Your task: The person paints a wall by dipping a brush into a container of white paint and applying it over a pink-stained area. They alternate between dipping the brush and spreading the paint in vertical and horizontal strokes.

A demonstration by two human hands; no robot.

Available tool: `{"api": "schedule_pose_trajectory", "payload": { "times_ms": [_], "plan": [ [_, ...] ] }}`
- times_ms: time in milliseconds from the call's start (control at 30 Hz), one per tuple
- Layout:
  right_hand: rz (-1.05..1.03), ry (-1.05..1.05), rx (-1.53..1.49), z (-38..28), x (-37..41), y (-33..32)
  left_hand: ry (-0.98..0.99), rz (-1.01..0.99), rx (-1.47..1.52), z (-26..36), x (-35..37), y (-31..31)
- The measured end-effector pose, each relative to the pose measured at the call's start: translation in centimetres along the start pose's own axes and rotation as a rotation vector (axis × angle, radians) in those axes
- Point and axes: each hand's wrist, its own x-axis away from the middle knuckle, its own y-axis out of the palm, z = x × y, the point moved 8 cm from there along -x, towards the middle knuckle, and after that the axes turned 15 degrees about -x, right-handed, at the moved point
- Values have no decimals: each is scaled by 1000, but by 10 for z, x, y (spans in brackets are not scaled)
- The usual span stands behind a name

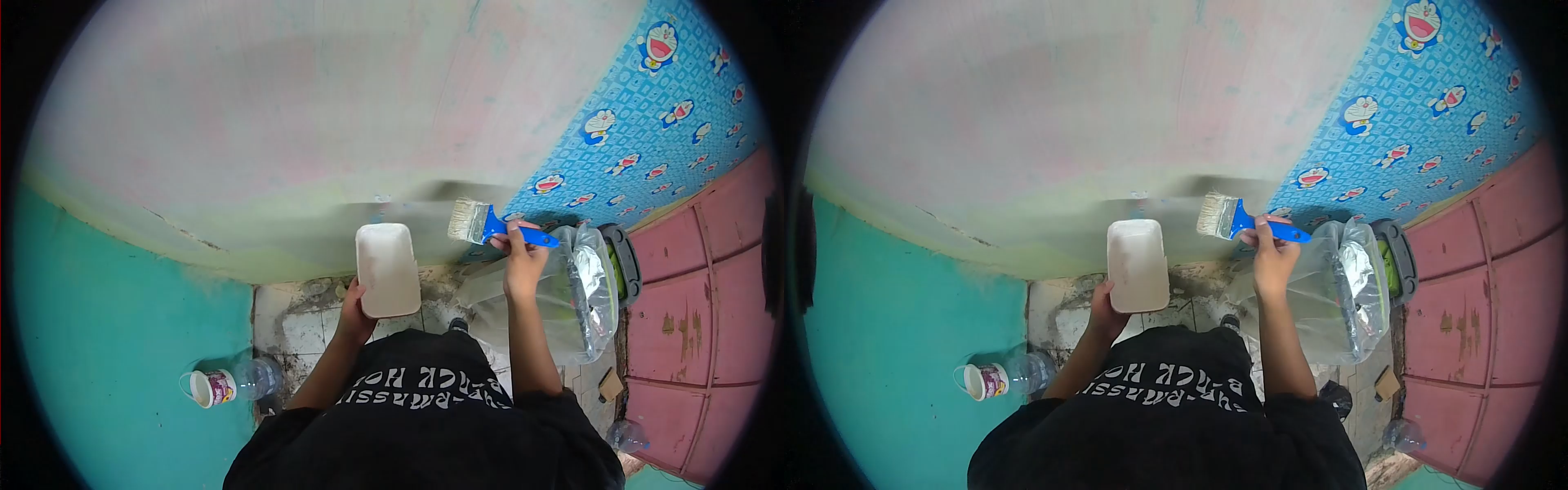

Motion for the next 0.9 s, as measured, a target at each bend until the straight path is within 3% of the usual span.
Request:
{"api": "schedule_pose_trajectory", "payload": {
  "times_ms": [233, 567, 900],
  "plan": [
    [-137, 111, -40, -11, 43, 39, 62, -100, -29, 28, -8, 31],
    [-218, 64, 56, -11, 65, 64, 126, -159, -82, 59, -11, 74],
    [-220, 6, 105, -21, 59, 57, 144, -77, -7, 45, -7, 60]
  ]
}}
